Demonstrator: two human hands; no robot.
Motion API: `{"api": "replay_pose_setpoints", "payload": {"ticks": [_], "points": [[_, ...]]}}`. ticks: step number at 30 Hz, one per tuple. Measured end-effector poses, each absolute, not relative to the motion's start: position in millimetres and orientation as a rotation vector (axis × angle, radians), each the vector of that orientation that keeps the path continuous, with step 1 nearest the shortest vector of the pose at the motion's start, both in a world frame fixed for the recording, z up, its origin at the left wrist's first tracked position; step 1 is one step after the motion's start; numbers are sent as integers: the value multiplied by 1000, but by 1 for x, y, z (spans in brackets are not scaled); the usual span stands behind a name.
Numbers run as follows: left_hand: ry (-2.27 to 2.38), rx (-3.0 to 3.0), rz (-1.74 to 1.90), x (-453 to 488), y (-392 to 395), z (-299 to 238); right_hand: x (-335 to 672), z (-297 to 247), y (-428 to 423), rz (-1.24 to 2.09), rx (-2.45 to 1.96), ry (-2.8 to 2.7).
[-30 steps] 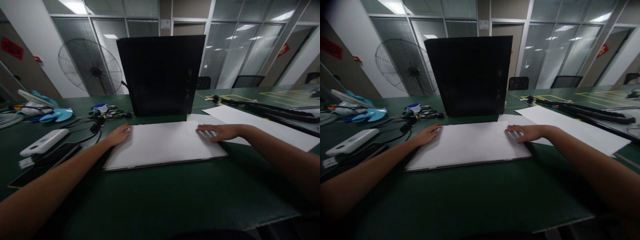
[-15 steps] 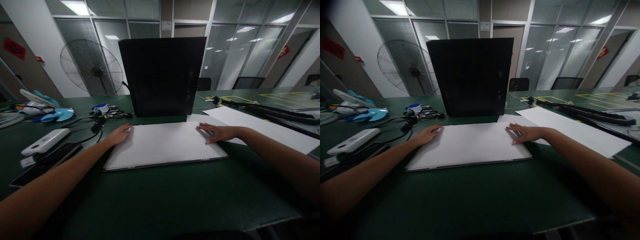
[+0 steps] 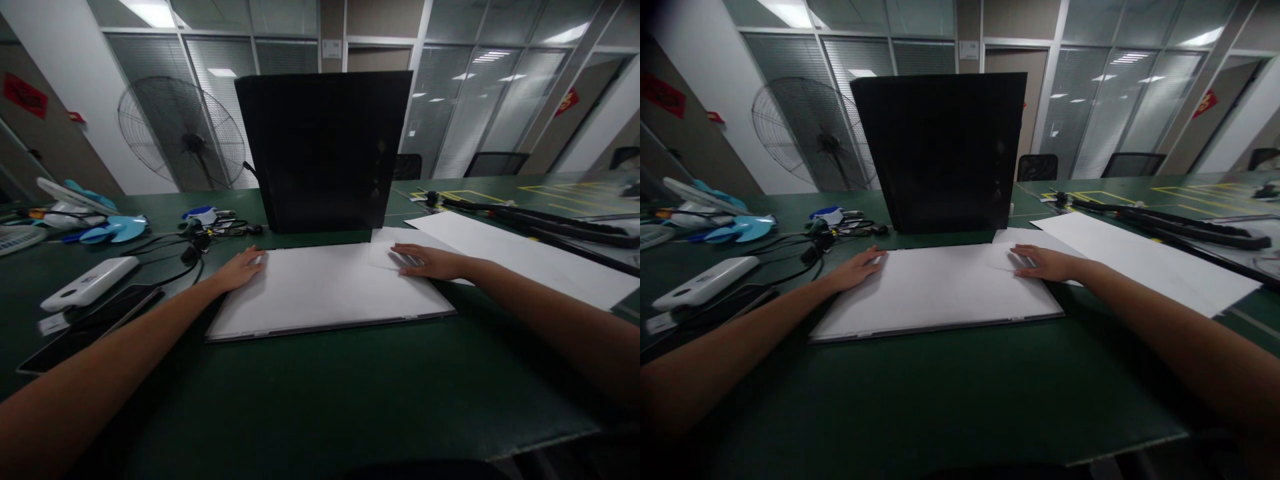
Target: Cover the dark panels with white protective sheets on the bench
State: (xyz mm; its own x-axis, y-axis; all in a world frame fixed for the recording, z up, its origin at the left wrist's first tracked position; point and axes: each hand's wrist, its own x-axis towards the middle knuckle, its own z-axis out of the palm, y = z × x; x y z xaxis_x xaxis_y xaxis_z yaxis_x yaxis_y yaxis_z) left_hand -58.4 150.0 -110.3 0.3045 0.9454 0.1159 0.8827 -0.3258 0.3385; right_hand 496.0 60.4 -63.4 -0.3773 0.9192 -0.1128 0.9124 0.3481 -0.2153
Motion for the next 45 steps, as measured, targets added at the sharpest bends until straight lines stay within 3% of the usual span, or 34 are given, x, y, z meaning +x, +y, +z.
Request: {"api": "replay_pose_setpoints", "payload": {"ticks": [16,19,24,26,35,45], "points": [[1677,2452,309,-60,147,-109,454,-46,36,-404,-1660,-2650],[1678,2419,341,-59,146,-109,421,-48,14,-250,-1476,-2662],[1681,2374,355,-59,147,-112,380,-44,-25,406,-1114,-2707],[1675,2380,355,-59,147,-112,377,-39,-32,516,-1067,-2722],[1683,2381,388,-55,138,-103,402,-49,3,-144,-1741,-2542],[1683,2387,374,-54,140,-103,373,-60,-26,-122,-1539,-2585]]}}
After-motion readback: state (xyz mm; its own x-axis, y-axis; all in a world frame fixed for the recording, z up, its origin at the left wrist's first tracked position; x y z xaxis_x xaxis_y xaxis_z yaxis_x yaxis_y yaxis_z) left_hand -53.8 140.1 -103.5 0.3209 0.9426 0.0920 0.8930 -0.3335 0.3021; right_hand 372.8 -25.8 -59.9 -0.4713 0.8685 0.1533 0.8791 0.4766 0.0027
